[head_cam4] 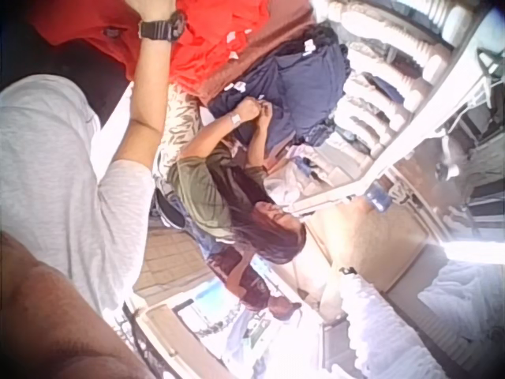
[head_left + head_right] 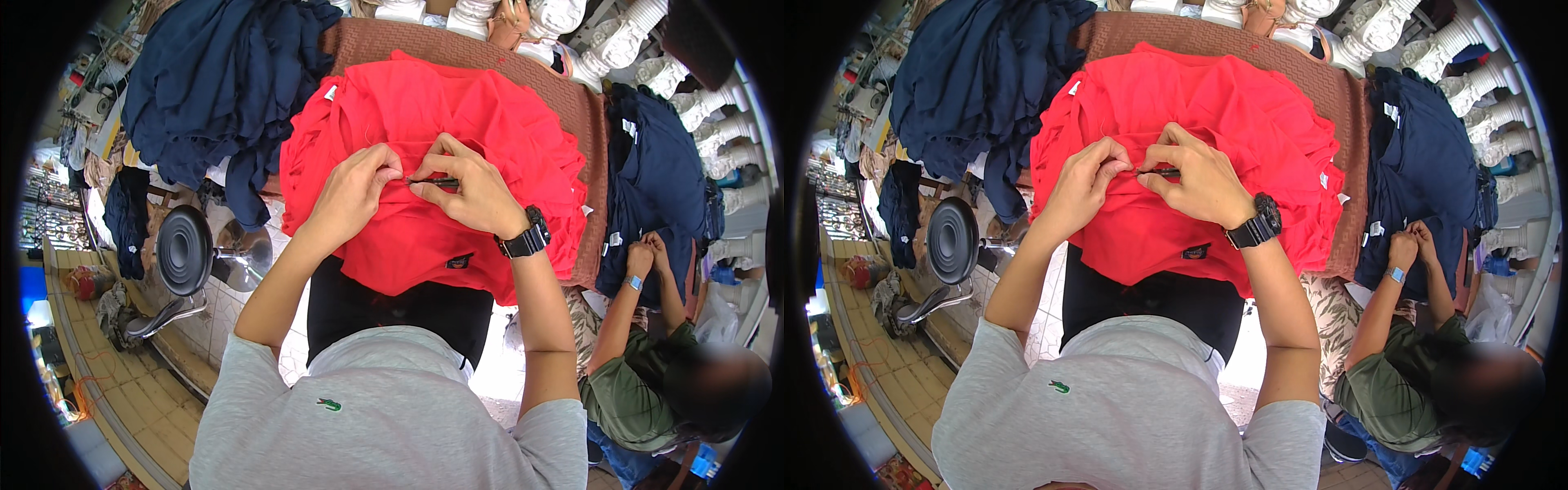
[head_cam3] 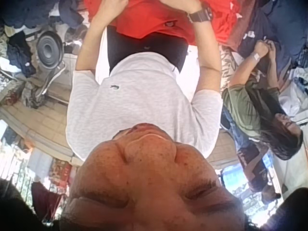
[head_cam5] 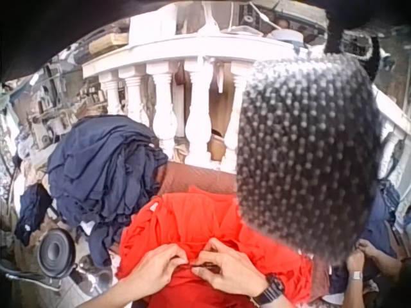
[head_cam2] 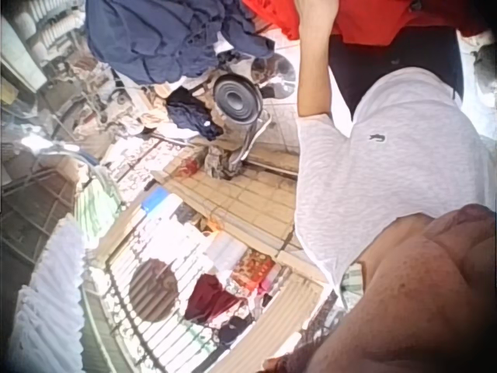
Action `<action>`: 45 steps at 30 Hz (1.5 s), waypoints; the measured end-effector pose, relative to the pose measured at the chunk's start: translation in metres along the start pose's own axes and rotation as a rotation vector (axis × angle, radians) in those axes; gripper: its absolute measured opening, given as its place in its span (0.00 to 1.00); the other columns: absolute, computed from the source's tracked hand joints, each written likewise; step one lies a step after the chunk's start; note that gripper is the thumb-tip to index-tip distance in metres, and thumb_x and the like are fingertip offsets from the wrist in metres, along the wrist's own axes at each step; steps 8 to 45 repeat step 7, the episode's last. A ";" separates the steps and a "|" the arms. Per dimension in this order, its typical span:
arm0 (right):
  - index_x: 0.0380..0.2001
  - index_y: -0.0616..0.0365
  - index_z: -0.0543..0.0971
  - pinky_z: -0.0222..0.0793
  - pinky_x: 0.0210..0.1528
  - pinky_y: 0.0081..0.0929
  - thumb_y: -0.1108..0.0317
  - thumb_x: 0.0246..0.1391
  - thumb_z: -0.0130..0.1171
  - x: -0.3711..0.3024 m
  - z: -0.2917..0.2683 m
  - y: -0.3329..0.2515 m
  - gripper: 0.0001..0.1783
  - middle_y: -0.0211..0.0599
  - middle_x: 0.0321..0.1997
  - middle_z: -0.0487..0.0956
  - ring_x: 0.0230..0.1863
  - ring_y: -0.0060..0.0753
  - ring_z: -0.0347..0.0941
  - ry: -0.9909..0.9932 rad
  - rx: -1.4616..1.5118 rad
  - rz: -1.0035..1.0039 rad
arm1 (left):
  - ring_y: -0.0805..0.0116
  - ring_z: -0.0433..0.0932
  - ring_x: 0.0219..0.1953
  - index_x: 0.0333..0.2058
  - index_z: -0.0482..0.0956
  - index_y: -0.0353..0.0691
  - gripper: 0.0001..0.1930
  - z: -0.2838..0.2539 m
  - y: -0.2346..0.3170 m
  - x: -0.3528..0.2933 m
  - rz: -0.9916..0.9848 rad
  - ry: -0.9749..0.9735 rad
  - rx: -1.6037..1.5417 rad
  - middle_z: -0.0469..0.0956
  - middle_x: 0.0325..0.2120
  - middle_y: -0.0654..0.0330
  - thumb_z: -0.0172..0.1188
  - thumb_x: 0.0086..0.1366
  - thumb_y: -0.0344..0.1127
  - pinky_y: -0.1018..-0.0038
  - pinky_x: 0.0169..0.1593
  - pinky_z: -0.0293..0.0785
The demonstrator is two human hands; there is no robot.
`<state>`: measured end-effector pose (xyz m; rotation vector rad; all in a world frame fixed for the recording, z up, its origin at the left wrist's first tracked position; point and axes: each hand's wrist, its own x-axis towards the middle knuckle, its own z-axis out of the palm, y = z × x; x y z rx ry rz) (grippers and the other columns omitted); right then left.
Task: The person uses a pair of scissors to trim loose threads and small fabric tags from a red garment laid out on a table. The person carefully snips the excess material while holding the fabric steady with their other hand.
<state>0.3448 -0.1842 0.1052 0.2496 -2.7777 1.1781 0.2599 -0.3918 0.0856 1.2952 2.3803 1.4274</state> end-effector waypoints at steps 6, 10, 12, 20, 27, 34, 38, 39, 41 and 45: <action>0.36 0.51 0.84 0.74 0.45 0.35 0.59 0.55 0.68 0.002 0.003 0.006 0.09 0.30 0.41 0.75 0.45 0.37 0.78 -0.026 0.070 0.042 | 0.50 0.79 0.38 0.37 0.72 0.33 0.03 0.000 0.002 0.000 -0.023 -0.008 0.004 0.78 0.32 0.51 0.58 0.68 0.24 0.60 0.42 0.74; 0.36 0.51 0.84 0.74 0.46 0.36 0.59 0.55 0.69 0.002 0.002 0.005 0.10 0.30 0.41 0.75 0.45 0.37 0.78 -0.040 0.080 0.058 | 0.50 0.79 0.38 0.37 0.73 0.34 0.03 -0.001 0.002 0.000 -0.022 -0.013 0.012 0.78 0.32 0.51 0.58 0.68 0.24 0.59 0.43 0.74; 0.36 0.51 0.84 0.74 0.46 0.36 0.59 0.55 0.69 0.002 0.002 0.005 0.10 0.30 0.41 0.75 0.45 0.37 0.78 -0.040 0.080 0.058 | 0.50 0.79 0.38 0.37 0.73 0.34 0.03 -0.001 0.002 0.000 -0.022 -0.013 0.012 0.78 0.32 0.51 0.58 0.68 0.24 0.59 0.43 0.74; 0.36 0.51 0.84 0.74 0.46 0.36 0.59 0.55 0.69 0.002 0.002 0.005 0.10 0.30 0.41 0.75 0.45 0.37 0.78 -0.040 0.080 0.058 | 0.50 0.79 0.38 0.37 0.73 0.34 0.03 -0.001 0.002 0.000 -0.022 -0.013 0.012 0.78 0.32 0.51 0.58 0.68 0.24 0.59 0.43 0.74; 0.36 0.51 0.84 0.74 0.46 0.36 0.59 0.55 0.69 0.002 0.002 0.005 0.10 0.30 0.41 0.75 0.45 0.37 0.78 -0.040 0.080 0.058 | 0.50 0.79 0.38 0.37 0.73 0.34 0.03 -0.001 0.002 0.000 -0.022 -0.013 0.012 0.78 0.32 0.51 0.58 0.68 0.24 0.59 0.43 0.74; 0.36 0.51 0.84 0.74 0.46 0.36 0.59 0.55 0.69 0.002 0.002 0.005 0.10 0.30 0.41 0.75 0.45 0.37 0.78 -0.040 0.080 0.058 | 0.50 0.79 0.38 0.37 0.73 0.34 0.03 -0.001 0.002 0.000 -0.022 -0.013 0.012 0.78 0.32 0.51 0.58 0.68 0.24 0.59 0.43 0.74; 0.36 0.51 0.84 0.74 0.46 0.36 0.59 0.55 0.69 0.002 0.002 0.005 0.10 0.30 0.41 0.75 0.45 0.37 0.78 -0.040 0.080 0.058 | 0.50 0.79 0.38 0.37 0.73 0.34 0.03 -0.001 0.002 0.000 -0.022 -0.013 0.012 0.78 0.32 0.51 0.58 0.68 0.24 0.59 0.43 0.74; 0.36 0.51 0.84 0.74 0.46 0.36 0.59 0.55 0.69 0.002 0.002 0.005 0.10 0.30 0.41 0.75 0.45 0.37 0.78 -0.040 0.080 0.058 | 0.50 0.79 0.38 0.37 0.73 0.34 0.03 -0.001 0.002 0.000 -0.022 -0.013 0.012 0.78 0.32 0.51 0.58 0.68 0.24 0.59 0.43 0.74; 0.36 0.51 0.84 0.74 0.46 0.36 0.59 0.55 0.69 0.002 0.002 0.005 0.10 0.30 0.41 0.75 0.45 0.37 0.78 -0.040 0.080 0.058 | 0.50 0.79 0.38 0.37 0.73 0.34 0.03 -0.001 0.002 0.000 -0.022 -0.013 0.012 0.78 0.32 0.51 0.58 0.68 0.24 0.59 0.43 0.74; 0.36 0.51 0.84 0.74 0.46 0.36 0.59 0.55 0.69 0.002 0.002 0.005 0.10 0.30 0.41 0.75 0.45 0.37 0.78 -0.040 0.080 0.058 | 0.50 0.79 0.38 0.37 0.73 0.34 0.03 -0.001 0.002 0.000 -0.022 -0.013 0.012 0.78 0.32 0.51 0.58 0.68 0.24 0.59 0.43 0.74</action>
